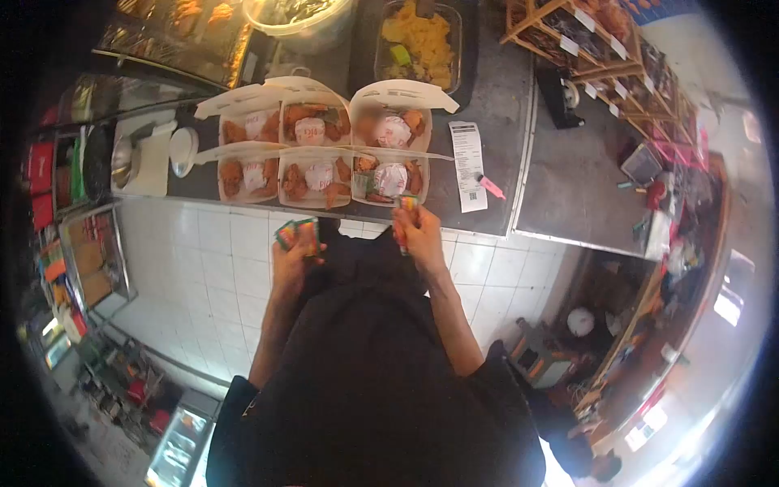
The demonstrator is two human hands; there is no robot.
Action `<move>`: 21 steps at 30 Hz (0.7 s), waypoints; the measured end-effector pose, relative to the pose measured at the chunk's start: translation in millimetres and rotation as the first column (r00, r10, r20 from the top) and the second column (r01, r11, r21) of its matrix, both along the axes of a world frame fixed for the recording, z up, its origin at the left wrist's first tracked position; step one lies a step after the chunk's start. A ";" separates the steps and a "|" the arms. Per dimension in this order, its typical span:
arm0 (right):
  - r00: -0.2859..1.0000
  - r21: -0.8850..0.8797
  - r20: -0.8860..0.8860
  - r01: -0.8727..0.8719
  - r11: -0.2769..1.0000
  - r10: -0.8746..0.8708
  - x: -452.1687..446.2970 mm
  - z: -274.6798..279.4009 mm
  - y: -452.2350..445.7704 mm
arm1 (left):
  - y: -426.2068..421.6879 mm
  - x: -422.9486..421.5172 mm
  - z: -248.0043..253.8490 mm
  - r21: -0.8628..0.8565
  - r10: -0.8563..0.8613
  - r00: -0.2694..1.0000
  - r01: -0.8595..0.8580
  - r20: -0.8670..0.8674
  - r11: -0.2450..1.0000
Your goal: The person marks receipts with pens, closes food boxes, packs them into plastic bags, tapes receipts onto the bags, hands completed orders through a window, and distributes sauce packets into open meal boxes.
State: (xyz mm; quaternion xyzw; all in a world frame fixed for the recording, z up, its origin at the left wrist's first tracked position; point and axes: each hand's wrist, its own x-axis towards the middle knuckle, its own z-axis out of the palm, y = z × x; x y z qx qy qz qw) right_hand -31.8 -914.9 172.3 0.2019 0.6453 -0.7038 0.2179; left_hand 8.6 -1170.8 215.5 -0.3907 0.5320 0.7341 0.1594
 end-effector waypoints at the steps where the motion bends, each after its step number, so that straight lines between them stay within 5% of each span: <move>1: 0.995 -0.041 0.072 0.075 0.996 -0.072 1.3 3.9 3.4 | -19.3 -0.6 -0.1 0.014 0.007 1.000 -0.007 -0.023 1.000; 3: 0.964 0.054 0.137 0.221 0.974 -0.226 7.8 5.4 0.5 | -58.5 -8.0 -6.8 0.041 -0.009 0.998 0.011 -0.057 0.999; 8: 0.942 0.393 0.087 0.267 0.880 -0.324 21.2 3.6 -36.4 | -126.5 -20.3 -18.5 0.047 -0.141 0.990 0.142 -0.008 0.989; 11: 0.995 0.758 -0.089 0.089 0.647 -0.034 39.4 -30.3 -50.6 | -147.4 -27.1 -25.2 0.053 -0.214 0.977 0.213 0.024 0.976; 15: 0.996 0.791 0.011 0.044 0.610 -0.086 32.8 -41.9 -51.5 | -155.6 -33.8 -31.8 0.062 -0.243 0.967 0.239 0.080 0.969; 16: 0.987 0.801 -0.134 0.159 0.577 -0.086 32.9 -68.4 -42.7 | -155.8 -31.7 -34.4 0.069 -0.246 0.965 0.240 0.090 0.968; 19: 0.994 0.775 -0.005 -0.065 0.629 0.109 -14.8 -50.1 -53.3 | -152.2 -27.5 -38.9 0.070 -0.273 0.953 0.266 0.130 0.961; 21: 0.922 0.861 0.092 -0.264 0.435 0.377 -27.9 -84.6 -44.2 | -147.6 -26.1 -35.9 0.058 -0.261 0.953 0.255 0.153 0.965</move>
